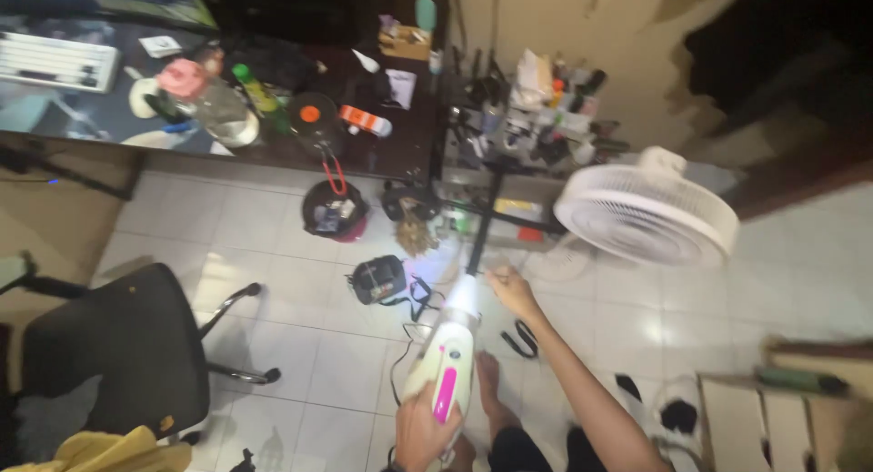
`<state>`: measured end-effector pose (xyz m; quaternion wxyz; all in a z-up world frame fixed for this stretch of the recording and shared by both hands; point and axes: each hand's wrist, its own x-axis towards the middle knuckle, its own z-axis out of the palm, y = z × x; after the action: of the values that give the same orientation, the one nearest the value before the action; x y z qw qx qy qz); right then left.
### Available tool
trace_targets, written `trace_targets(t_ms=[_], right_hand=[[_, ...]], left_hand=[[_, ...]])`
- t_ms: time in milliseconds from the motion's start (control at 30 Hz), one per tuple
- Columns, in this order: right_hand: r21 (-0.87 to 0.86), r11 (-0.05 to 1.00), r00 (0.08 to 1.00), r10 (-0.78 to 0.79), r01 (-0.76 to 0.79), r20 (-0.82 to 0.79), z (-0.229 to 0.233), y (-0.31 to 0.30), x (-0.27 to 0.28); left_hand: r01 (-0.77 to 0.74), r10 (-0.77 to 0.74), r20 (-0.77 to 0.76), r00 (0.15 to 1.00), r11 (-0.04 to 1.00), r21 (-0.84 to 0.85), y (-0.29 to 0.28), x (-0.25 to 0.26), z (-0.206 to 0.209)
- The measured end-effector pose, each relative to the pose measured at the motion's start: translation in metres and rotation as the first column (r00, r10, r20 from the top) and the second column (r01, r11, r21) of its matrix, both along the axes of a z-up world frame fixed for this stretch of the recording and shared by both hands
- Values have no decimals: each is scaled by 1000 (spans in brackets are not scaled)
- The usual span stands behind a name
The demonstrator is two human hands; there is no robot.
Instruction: The person attaches an extension tube to a vacuum cleaner body, uncoils the power cord, and then detaches the extension tube before placing the pieces on the floor.
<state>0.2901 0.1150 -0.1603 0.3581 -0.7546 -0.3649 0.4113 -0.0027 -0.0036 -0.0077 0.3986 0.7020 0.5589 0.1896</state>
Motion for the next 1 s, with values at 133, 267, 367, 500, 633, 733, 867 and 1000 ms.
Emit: trace_targets(t_ms=[133, 267, 367, 500, 633, 733, 867, 1000], right_hand=[[-85, 983, 766, -181, 164, -617, -42, 89, -3], [-239, 920, 630, -387, 310, -674, -54, 117, -19], [-273, 929, 602, -369, 248, -708, -57, 127, -20], [-286, 947, 376, -322, 149, -869, -60, 129, 0], [-116, 993, 14, -116, 1, -993, -66, 129, 28], [82, 997, -151, 82, 5, -985, -65, 122, 41], [-113, 991, 107, -121, 77, -987, -37, 135, 30], [-83, 958, 788, -275, 276, -550, 5, 134, -1]], left_hand=[[-20, 17, 32, 999, 996, 92, -5, 13, -2], [-112, 86, -119, 989, 966, -234, 0, 38, 13], [-205, 194, -73, 978, 956, -211, 11, 61, 19], [-229, 245, 21, 969, 931, -286, 16, 71, 21], [-167, 210, 139, 968, 948, -272, 25, 65, 30], [-144, 192, 150, 970, 948, -283, 27, 68, 45], [-214, 242, 82, 967, 944, -252, 34, 81, 68], [-222, 221, -29, 975, 951, -216, 37, 96, 96]])
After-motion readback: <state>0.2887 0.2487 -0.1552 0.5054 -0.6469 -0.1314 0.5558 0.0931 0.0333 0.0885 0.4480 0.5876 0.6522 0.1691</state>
